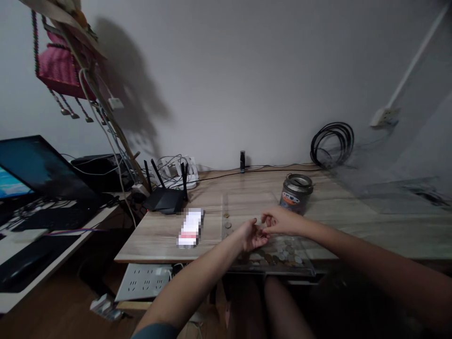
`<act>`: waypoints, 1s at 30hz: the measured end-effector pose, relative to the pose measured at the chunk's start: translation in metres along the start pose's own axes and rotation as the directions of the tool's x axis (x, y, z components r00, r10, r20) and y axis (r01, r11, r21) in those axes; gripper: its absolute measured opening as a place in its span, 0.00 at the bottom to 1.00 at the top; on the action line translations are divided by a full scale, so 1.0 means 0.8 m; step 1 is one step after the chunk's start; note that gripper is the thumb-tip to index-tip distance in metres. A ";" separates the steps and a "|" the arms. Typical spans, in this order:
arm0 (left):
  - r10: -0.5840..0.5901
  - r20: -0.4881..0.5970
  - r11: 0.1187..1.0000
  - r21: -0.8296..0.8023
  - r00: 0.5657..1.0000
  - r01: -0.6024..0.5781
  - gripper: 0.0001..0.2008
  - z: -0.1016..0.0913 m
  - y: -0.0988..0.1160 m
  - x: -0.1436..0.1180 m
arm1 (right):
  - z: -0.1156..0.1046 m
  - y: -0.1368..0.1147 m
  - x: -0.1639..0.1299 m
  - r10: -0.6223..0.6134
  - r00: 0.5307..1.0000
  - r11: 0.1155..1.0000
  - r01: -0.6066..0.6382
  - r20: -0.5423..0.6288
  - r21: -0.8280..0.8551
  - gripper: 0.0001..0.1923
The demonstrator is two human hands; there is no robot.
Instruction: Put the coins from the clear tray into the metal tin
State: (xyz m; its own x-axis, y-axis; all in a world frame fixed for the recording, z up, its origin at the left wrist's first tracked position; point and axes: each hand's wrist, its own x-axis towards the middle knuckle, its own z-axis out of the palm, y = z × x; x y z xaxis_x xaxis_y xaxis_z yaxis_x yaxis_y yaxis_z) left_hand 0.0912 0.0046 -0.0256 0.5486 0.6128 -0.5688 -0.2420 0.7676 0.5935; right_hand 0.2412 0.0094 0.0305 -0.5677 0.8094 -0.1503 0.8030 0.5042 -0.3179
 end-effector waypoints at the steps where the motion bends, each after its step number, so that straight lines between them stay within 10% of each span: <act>1: -0.015 -0.002 1.000 -0.002 1.000 0.015 0.21 0.000 0.001 -0.002 | 0.001 -0.001 -0.007 0.009 1.000 0.998 -0.010 -0.021 -0.069 0.11; 11: 0.039 -0.102 0.999 0.022 0.994 -0.036 0.08 -0.016 0.005 -0.027 | 0.041 0.024 -0.050 -0.057 0.959 0.940 0.146 0.279 -0.309 0.11; 16: 0.049 -0.106 0.999 0.025 0.993 -0.047 0.05 -0.015 0.003 -0.031 | 0.036 0.020 -0.046 0.025 0.961 0.954 0.060 0.276 -0.295 0.25; 30: 0.055 -0.065 0.998 0.012 0.996 -0.054 0.05 -0.007 -0.006 -0.031 | 0.059 0.039 -0.051 -0.048 0.958 0.964 0.118 0.282 -0.237 0.13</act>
State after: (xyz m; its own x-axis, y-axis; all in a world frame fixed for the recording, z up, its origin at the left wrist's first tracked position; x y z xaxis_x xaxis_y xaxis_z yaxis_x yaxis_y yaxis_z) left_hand 0.0741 -0.0135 -0.0177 0.4817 0.6649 -0.5709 -0.2617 0.7308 0.6304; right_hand 0.2804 -0.0220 -0.0175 -0.6337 0.6666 -0.3925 0.7504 0.6530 -0.1025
